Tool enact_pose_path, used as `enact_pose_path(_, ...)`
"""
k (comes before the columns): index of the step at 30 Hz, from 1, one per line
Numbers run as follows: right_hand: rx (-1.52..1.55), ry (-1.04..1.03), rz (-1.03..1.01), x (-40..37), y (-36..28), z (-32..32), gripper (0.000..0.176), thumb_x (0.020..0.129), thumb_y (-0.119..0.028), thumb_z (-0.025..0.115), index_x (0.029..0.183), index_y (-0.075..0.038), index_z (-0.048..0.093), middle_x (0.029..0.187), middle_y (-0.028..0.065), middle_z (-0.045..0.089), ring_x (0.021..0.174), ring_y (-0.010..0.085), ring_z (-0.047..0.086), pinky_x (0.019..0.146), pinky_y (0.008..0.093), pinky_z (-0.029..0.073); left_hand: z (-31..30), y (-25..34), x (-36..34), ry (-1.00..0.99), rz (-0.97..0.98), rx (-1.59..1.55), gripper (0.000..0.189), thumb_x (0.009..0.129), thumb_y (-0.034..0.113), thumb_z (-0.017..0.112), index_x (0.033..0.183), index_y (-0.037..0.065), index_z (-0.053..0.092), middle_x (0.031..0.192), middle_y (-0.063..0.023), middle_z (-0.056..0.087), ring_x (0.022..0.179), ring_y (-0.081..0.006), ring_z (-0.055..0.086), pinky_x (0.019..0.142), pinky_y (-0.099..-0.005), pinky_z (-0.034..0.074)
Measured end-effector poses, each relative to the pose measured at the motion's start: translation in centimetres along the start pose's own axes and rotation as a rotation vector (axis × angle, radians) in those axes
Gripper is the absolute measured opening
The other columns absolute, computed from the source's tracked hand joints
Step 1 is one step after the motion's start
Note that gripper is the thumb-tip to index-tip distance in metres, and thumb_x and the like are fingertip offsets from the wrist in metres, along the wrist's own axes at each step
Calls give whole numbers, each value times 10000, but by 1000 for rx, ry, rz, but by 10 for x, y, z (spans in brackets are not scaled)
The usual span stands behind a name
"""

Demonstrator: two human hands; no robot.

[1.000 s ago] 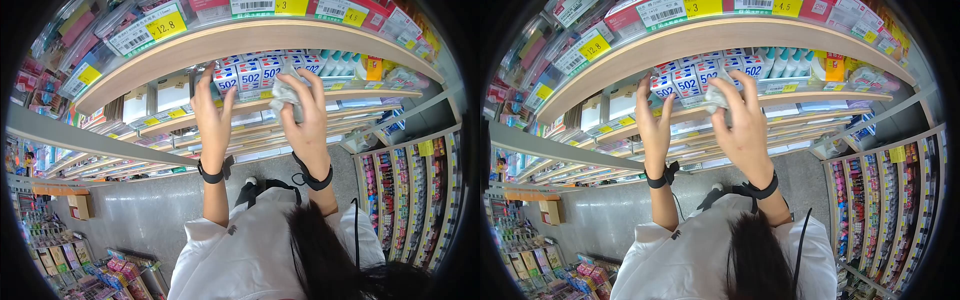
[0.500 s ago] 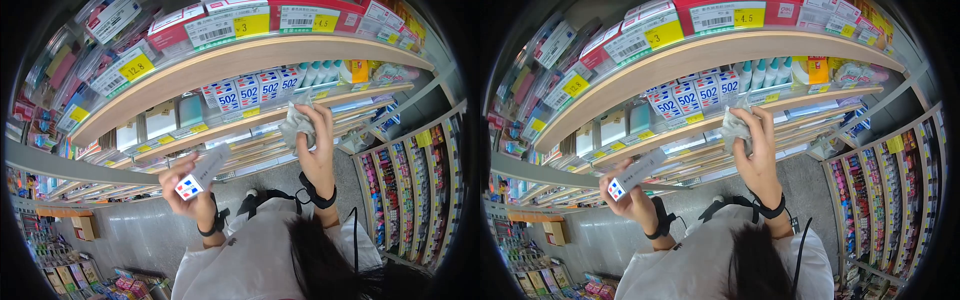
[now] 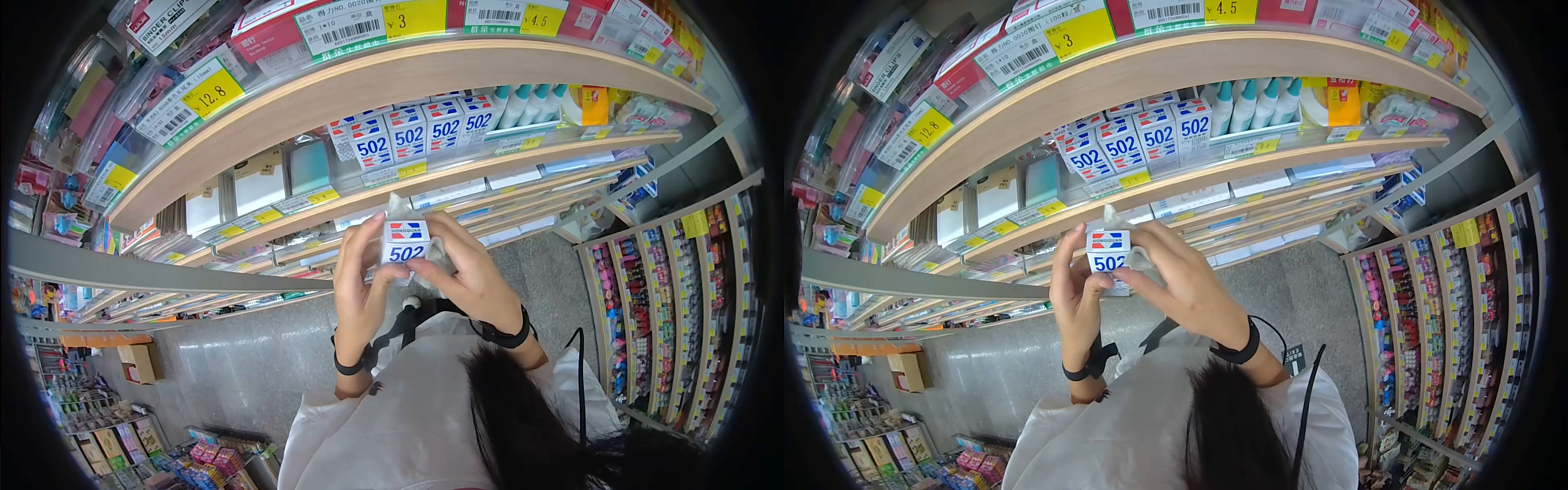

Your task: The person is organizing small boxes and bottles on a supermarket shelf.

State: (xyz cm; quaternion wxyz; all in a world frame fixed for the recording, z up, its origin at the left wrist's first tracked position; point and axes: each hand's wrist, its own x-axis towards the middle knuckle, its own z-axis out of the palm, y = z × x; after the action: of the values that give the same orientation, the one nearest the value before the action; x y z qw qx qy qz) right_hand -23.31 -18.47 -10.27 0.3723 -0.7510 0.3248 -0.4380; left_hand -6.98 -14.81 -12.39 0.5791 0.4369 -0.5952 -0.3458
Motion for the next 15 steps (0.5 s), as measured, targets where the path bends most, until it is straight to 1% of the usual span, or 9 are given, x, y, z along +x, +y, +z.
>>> enact_pose_path(1, 26, -19, -4, -1, 3, -1, 350, 830, -157, 653, 1115, 15, 544, 1038, 139, 536, 954, 277, 564, 823, 322, 438, -2, 3, 1, -1, -1, 1, 577, 790, -116, 537, 1336, -12, 382, 1310, -132, 417, 1019, -190, 578, 821, -270, 491)
enact_pose_path(3, 3, 42, -11, -3, 4, -4, 334, 818, -139, 666, 1088, 21, 552, 1013, 137, 549, 933, 272, 570, 810, 317, 441, -6, 8, 7, -56, -79, -83, 604, 688, -103, 651, 1256, 22, 492, 1131, -127, 517, 1044, -228, 570, 852, -315, 488)
enact_pose_path(5, -20, 101, -21, -4, 6, -10, 318, 805, -120, 678, 1060, 28, 561, 988, 136, 563, 912, 267, 576, 798, 313, 443, -18, 13, 23, -23, 137, 196, 588, 676, -107, 648, 1230, 41, 521, 1126, -133, 531, 1019, -243, 577, 827, -332, 486)
enact_pose_path(6, -42, 176, -18, -5, 9, -14, 308, 792, -103, 688, 1040, 31, 565, 982, 134, 564, 898, 257, 578, 786, 307, 444, -31, 9, 30, -14, 188, 350, 468, 811, -50, 539, 1267, 14, 453, 1231, -166, 511, 1087, -288, 560, 890, -368, 458)
enact_pose_path(7, -63, 250, -16, -6, 10, -17, 298, 779, -85, 698, 1020, 34, 569, 975, 132, 566, 884, 247, 579, 773, 302, 446, -34, 12, 41, -11, 190, 350, 468, 811, -50, 539, 1267, 14, 453, 1231, -166, 511, 1087, -288, 560, 890, -368, 458)
enact_pose_path(9, -63, 269, 1, -8, 11, -25, 281, 778, -76, 700, 1001, 33, 570, 954, 126, 570, 865, 232, 576, 764, 294, 445, -34, 24, 70, 220, 409, 997, 397, 847, -2, 526, 1240, 9, 471, 1232, -192, 515, 1115, -331, 518, 938, -421, 393)
enact_pose_path(10, -59, 256, 35, -10, 11, -28, 275, 780, -75, 698, 1000, 32, 573, 940, 122, 572, 857, 229, 576, 761, 292, 446, -34, 18, 81, 223, 410, 1000, 397, 847, -2, 526, 1240, 9, 471, 1232, -192, 515, 1115, -331, 518, 938, -421, 393)
enact_pose_path(12, -41, 223, 72, -13, 9, -33, 256, 782, -66, 694, 992, 30, 584, 927, 118, 580, 848, 216, 578, 763, 287, 443, -32, -2, 100, 370, 351, 1151, 342, 876, 64, 524, 1213, 13, 492, 1222, -196, 509, 1129, -376, 459, 975, -458, 317)
enact_pose_path(15, -62, 203, 75, -22, 9, -41, 253, 782, -66, 693, 990, 30, 587, 939, 120, 583, 851, 212, 579, 768, 284, 440, -28, -9, 120, 295, 255, 1173, 319, 890, 123, 513, 1190, 15, 504, 1218, -194, 505, 1156, -388, 410, 1007, -481, 252)
